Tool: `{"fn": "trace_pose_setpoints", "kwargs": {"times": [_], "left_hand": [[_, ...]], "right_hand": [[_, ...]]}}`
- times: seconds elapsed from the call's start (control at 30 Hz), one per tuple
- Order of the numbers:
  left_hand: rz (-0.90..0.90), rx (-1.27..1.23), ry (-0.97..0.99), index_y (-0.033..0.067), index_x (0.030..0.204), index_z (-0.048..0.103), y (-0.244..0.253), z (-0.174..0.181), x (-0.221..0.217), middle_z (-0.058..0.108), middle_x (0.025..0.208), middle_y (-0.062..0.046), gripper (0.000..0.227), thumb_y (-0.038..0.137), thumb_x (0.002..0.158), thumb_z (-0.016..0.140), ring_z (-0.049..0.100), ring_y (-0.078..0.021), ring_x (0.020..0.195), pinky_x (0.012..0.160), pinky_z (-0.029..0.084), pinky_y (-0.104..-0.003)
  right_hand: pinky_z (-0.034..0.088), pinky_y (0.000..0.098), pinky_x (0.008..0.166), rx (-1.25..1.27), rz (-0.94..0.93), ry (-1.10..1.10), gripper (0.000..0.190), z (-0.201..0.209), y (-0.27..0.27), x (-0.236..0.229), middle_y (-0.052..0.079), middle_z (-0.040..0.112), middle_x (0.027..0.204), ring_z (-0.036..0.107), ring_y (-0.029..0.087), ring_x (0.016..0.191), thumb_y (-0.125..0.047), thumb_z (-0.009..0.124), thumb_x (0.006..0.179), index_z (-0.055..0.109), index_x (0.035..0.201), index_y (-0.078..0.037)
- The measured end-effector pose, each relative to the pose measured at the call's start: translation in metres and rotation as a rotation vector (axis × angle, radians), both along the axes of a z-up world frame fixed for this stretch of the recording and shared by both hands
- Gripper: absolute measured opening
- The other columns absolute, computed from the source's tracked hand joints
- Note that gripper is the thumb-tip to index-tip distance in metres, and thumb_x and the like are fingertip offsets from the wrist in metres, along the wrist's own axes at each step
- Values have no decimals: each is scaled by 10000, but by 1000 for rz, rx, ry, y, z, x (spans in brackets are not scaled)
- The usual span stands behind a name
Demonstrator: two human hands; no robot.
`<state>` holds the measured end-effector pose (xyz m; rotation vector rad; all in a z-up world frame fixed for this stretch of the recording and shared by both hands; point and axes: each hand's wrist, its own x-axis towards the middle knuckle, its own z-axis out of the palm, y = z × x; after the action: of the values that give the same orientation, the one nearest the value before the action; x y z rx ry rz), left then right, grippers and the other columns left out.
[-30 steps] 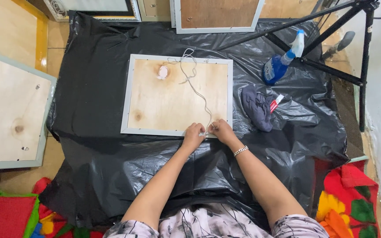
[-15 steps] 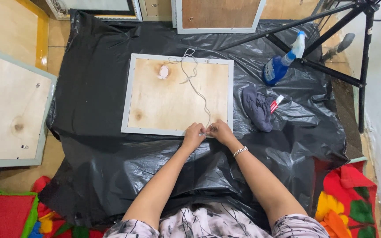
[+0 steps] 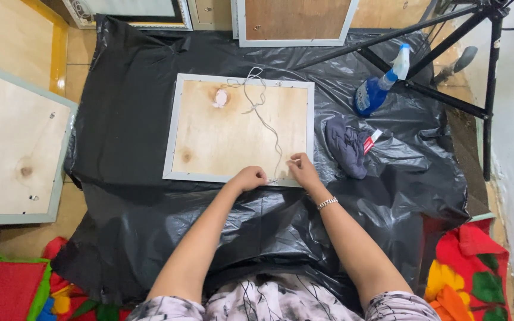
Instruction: Attaching a hanging wire to the back of a picture frame by threading it through eyelets and twisting the ends.
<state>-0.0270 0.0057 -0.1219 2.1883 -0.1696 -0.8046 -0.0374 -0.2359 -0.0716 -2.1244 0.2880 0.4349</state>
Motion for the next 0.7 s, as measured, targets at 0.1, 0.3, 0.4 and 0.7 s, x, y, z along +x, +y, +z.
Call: {"fn": "trace_pose_setpoints", "kwargs": {"times": [0.1, 0.3, 0.4, 0.7], "left_hand": [[14, -14, 96, 155, 915, 786, 17, 63, 3, 750, 812, -108, 253, 312, 730, 714, 731, -265, 892, 877, 547, -390], [267, -413, 246, 41, 1004, 735, 5, 138, 23, 716, 887, -120, 269, 230, 813, 722, 698, -202, 889, 843, 592, -325], [399, -631, 240, 91, 1041, 666, -12, 157, 33, 727, 959, -38, 216, 236, 881, 682, 683, -108, 886, 794, 587, -238], [532, -182, 22, 187, 1057, 699, -42, 32, 37, 729, 834, -5, 212, 316, 890, 684, 717, -141, 738, 679, 602, -299]], "right_hand": [[546, 439, 950, -36, 122, -36, 247, 33, 11, -8, 108, 733, 1044, 690, 329, 1083, -141, 587, 936, 744, 1103, -231], [531, 416, 879, 114, 412, -116, 306, 44, 23, -14, 133, 693, 932, 659, 281, 886, -190, 748, 814, 775, 1118, -171], [525, 448, 848, 144, 404, -77, 212, 46, 20, -16, 153, 743, 931, 679, 316, 880, -224, 758, 846, 774, 1005, -84], [571, 332, 838, 478, -227, -42, 297, 60, -17, 12, 121, 762, 1006, 685, 187, 914, -339, 729, 958, 766, 1169, -134]]}}
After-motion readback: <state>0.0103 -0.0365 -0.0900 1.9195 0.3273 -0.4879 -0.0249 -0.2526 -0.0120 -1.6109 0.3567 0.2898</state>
